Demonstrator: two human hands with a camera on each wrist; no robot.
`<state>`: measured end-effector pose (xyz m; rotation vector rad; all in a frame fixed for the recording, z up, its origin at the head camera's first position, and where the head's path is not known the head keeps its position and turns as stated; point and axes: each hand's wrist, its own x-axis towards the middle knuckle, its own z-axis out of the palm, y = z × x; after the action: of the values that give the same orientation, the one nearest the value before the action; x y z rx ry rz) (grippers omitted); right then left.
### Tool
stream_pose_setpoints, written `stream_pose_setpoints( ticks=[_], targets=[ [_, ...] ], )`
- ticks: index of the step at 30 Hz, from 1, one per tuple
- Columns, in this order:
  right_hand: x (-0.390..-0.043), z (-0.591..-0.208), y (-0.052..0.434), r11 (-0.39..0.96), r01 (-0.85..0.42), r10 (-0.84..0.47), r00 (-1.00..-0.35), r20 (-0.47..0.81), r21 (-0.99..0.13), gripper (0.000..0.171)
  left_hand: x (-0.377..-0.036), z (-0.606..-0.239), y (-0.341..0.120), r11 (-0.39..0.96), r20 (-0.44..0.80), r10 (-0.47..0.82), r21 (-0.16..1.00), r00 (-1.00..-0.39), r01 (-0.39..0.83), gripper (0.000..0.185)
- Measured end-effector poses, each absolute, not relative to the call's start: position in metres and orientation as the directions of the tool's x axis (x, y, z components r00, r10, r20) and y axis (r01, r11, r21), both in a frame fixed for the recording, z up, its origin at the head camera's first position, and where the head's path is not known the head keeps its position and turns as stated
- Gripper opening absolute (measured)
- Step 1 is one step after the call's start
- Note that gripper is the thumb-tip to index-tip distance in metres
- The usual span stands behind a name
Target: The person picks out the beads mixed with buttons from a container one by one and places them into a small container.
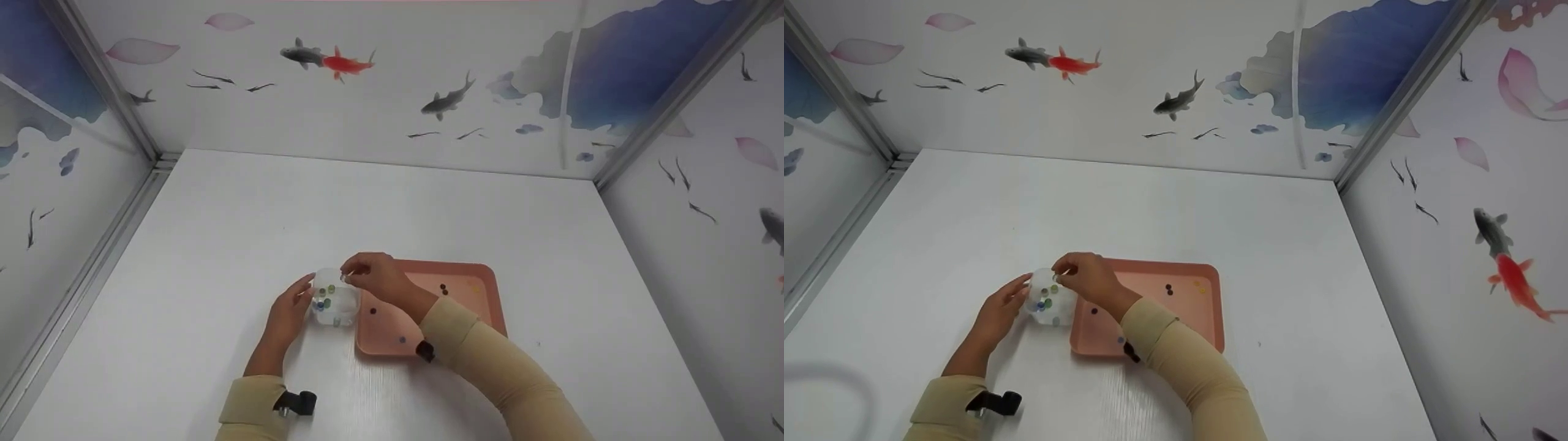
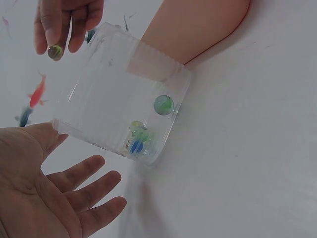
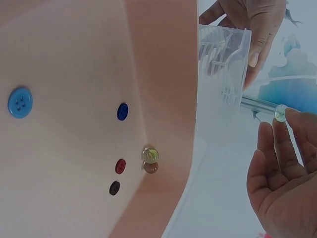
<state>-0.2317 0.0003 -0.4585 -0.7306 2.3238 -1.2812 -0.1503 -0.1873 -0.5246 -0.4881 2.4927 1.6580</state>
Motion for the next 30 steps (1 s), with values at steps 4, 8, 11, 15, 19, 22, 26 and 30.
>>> stream_pose_setpoints(
  ticks=[4, 8, 11, 15, 19, 22, 26, 30],
  targets=[
    [-0.231, -0.4592, -0.0012, 0.468, -0.284, -0.621, -0.779, -0.082, -0.837, 0.016, -0.1504, -0.5245, -0.1872, 0.36, -0.258, -0.208, 0.877, -0.944, -0.319, 0.044],
    [-0.2304, -0.4609, -0.0023, 0.482, -0.316, -0.64, -0.764, -0.082, -0.817, 0.016, -0.1508, -0.525, -0.1869, 0.364, -0.257, -0.203, 0.876, -0.945, -0.317, 0.044],
    [-0.2294, -0.4618, -0.0032, 0.472, -0.337, -0.655, -0.753, -0.068, -0.815, 0.016, -0.1512, -0.5254, -0.1873, 0.364, -0.258, -0.194, 0.877, -0.946, -0.314, 0.044],
    [-0.229, -0.4629, -0.0049, 0.473, -0.355, -0.663, -0.746, -0.06, -0.806, 0.016, -0.1516, -0.525, -0.1881, 0.364, -0.261, -0.192, 0.877, -0.946, -0.315, 0.044],
    [-0.2287, -0.464, -0.0067, 0.5, -0.363, -0.662, -0.746, -0.076, -0.786, 0.016, -0.1516, -0.5245, -0.1882, 0.358, -0.271, -0.195, 0.875, -0.943, -0.325, 0.044],
    [-0.228, -0.4643, -0.0079, 0.511, -0.389, -0.67, -0.739, -0.071, -0.767, 0.017, -0.1519, -0.5244, -0.1879, 0.356, -0.28, -0.196, 0.873, -0.94, -0.334, 0.044],
    [-0.227, -0.4647, -0.0089, 0.51, -0.458, -0.695, -0.718, -0.034, -0.728, 0.017, -0.1524, -0.5254, -0.1882, 0.362, -0.281, -0.199, 0.869, -0.939, -0.337, 0.044],
    [-0.2267, -0.4659, -0.0098, 0.51, -0.517, -0.715, -0.699, -0.005, -0.687, 0.018, -0.1528, -0.5262, -0.1885, 0.364, -0.281, -0.201, 0.868, -0.938, -0.338, 0.044]
  ],
)
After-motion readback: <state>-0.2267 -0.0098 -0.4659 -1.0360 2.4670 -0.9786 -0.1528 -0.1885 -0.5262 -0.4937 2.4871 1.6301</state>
